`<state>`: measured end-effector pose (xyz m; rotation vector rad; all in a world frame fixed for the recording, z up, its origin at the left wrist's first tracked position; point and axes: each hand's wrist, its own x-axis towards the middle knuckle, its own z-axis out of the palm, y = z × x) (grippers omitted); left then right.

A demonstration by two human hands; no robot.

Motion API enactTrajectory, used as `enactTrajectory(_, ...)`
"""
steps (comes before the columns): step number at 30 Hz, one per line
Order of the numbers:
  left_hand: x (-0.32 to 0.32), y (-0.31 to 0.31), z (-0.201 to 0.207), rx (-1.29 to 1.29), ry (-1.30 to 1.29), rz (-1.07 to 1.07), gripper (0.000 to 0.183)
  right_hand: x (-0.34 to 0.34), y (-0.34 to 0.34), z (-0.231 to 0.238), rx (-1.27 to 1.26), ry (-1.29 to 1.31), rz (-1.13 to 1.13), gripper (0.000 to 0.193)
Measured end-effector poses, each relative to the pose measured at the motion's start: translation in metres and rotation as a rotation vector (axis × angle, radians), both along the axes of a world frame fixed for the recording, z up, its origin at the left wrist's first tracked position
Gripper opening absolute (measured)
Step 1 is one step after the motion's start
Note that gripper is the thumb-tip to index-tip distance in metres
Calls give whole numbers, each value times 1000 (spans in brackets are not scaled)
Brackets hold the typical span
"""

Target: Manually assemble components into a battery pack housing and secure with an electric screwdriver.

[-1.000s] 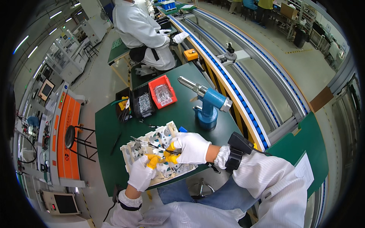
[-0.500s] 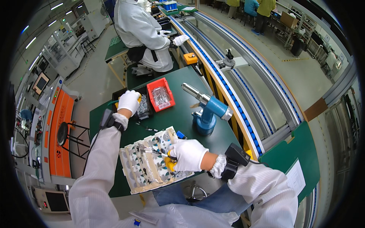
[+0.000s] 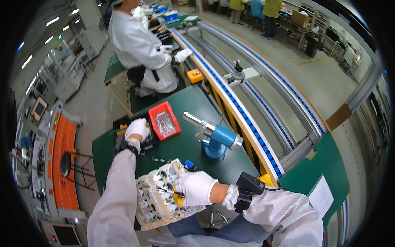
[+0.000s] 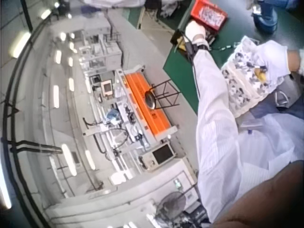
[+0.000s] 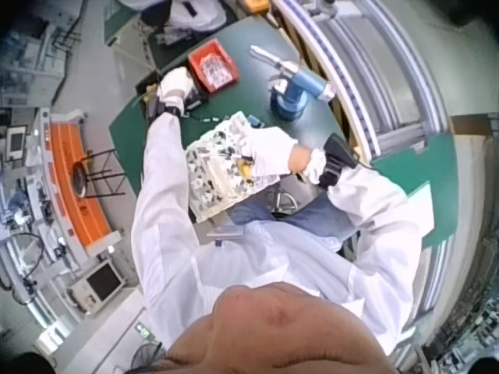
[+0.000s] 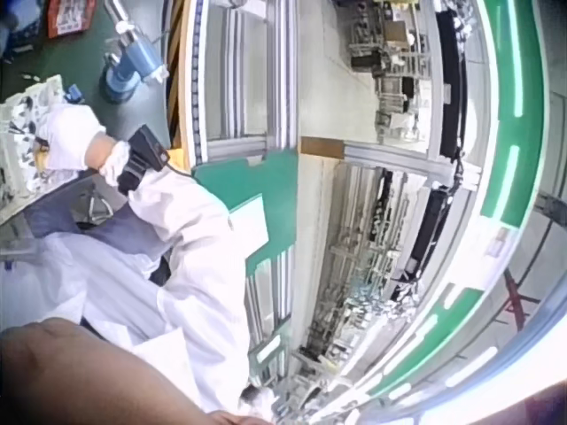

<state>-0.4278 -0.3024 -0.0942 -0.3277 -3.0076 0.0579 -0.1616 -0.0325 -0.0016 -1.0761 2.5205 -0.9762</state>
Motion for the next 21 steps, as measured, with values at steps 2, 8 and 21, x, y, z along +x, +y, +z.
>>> enactTrajectory(2, 4, -11, 1, 5, 69, 90, 20, 3, -4, 3, -9, -21, 11, 20)
enactTrajectory(8, 21, -17, 28, 4, 79, 114, 24, 9, 0, -1, 96, 2, 12, 19)
enactTrajectory(21, 299, -26, 132, 458, -437, 103, 22, 18, 11, -5, 62, 50, 23, 30)
